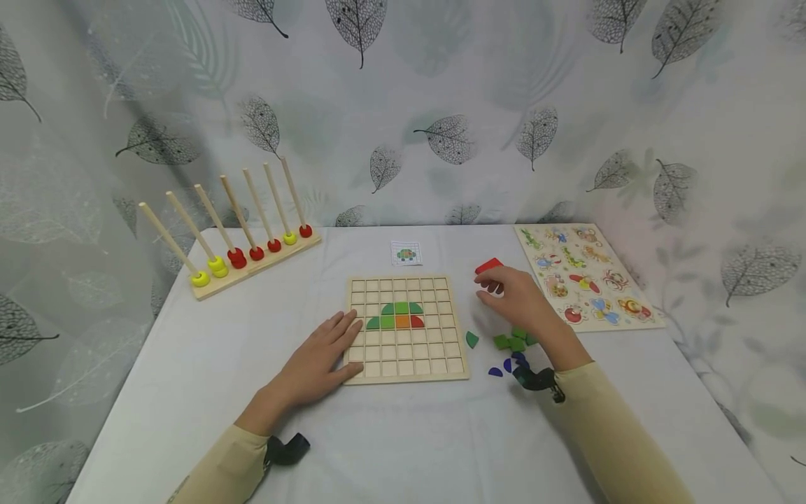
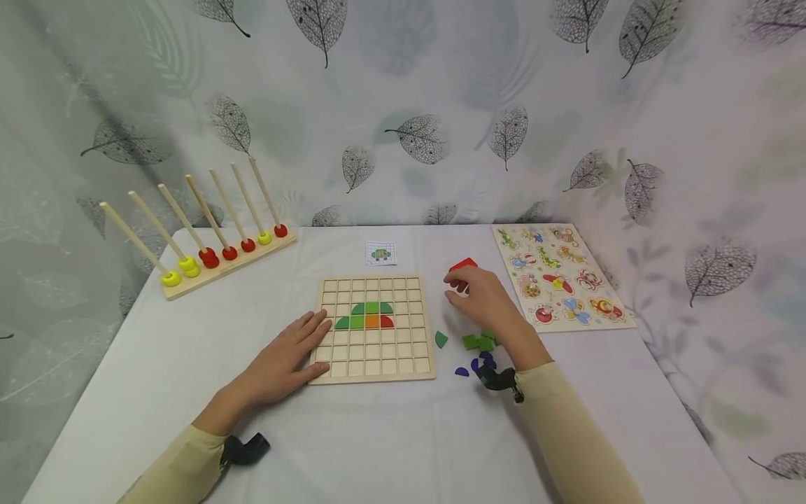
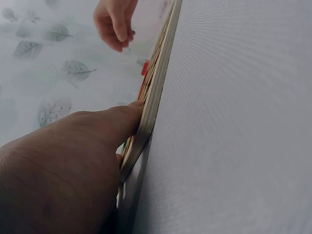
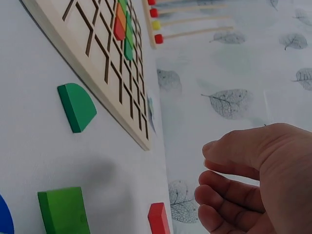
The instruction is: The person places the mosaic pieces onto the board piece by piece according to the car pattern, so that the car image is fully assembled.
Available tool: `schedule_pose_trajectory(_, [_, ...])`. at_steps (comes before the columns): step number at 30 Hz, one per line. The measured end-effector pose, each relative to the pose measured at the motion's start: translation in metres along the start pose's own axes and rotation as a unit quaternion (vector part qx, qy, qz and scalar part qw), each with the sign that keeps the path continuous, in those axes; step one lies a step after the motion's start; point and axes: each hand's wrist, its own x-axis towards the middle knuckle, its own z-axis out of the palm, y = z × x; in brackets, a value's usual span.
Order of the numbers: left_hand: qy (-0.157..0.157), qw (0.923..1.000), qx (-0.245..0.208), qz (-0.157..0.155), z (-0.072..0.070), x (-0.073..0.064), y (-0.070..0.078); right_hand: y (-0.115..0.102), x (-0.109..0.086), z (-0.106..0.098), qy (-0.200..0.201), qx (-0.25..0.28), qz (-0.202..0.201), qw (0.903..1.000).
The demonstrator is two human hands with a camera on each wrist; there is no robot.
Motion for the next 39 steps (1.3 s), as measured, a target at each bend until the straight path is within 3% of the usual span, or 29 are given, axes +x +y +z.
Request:
schedule_pose_trajectory(23, [0.002,1.0,0.0,0.0,0.0,0.0,0.0,0.032,-0.017,-0.03,-0.004,-0.01,0.062,0.998])
schedule_pose_trajectory(39, [-0.003,1.0,0.003,-0.002,-0.001,0.0,0.001,0.056,-0.031,-0.031,0.002,-0.009,0.089,0.996])
